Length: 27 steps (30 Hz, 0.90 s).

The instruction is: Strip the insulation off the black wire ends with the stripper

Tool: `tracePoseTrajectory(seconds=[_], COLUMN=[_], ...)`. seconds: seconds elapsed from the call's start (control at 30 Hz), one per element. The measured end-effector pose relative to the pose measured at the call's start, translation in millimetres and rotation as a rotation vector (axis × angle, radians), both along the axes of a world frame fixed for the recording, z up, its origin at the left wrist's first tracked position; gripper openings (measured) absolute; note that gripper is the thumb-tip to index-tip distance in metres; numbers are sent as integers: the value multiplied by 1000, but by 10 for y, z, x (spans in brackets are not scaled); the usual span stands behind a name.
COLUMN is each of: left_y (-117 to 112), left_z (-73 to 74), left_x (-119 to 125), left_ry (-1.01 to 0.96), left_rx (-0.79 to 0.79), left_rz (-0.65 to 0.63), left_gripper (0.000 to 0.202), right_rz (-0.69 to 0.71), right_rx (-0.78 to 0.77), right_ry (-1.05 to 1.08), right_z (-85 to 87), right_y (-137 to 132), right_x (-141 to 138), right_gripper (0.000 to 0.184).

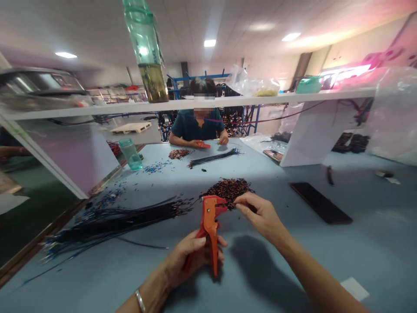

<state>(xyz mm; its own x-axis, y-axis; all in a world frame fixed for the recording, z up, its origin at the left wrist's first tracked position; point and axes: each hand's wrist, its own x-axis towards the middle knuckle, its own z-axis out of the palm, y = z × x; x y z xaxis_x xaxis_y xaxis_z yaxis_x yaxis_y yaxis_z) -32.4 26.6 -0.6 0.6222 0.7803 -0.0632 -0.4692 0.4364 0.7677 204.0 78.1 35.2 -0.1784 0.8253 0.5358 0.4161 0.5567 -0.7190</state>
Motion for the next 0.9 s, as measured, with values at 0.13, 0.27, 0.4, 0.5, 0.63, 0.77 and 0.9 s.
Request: tracePoseTrajectory(seconds=[0.13,0.27,0.4,0.5,0.63,0.77,0.9], left_y=[-12,-24,-39,-52,-64,-76,-87], left_z=[41,58,62,62,54,56,96], left_x=[-13,5,27,29,26,36,56], left_ry=[36,86,136,163,194,208,203], left_rx=[3,5,1,19,66,87,101], left_rz=[-24,-7,0,-6,-15,-22,-21], left_gripper=[47,53,56,51,50,51,51], right_rz=[-85,-81,-95,-84,-76,-78,-73], right_rx=[209,303,357,366,366,367,363], right_ry=[12,-67,-144,-186,-200,-203,-198], right_z=[-89,-98,-83,-99,-101,-68,-34], right_y=[-89,-157,-199,-220,-248,-282,-306], right_x=[26,27,-13,-31,-42,-62,-75], right_gripper=[15,16,17,17,16,16,15])
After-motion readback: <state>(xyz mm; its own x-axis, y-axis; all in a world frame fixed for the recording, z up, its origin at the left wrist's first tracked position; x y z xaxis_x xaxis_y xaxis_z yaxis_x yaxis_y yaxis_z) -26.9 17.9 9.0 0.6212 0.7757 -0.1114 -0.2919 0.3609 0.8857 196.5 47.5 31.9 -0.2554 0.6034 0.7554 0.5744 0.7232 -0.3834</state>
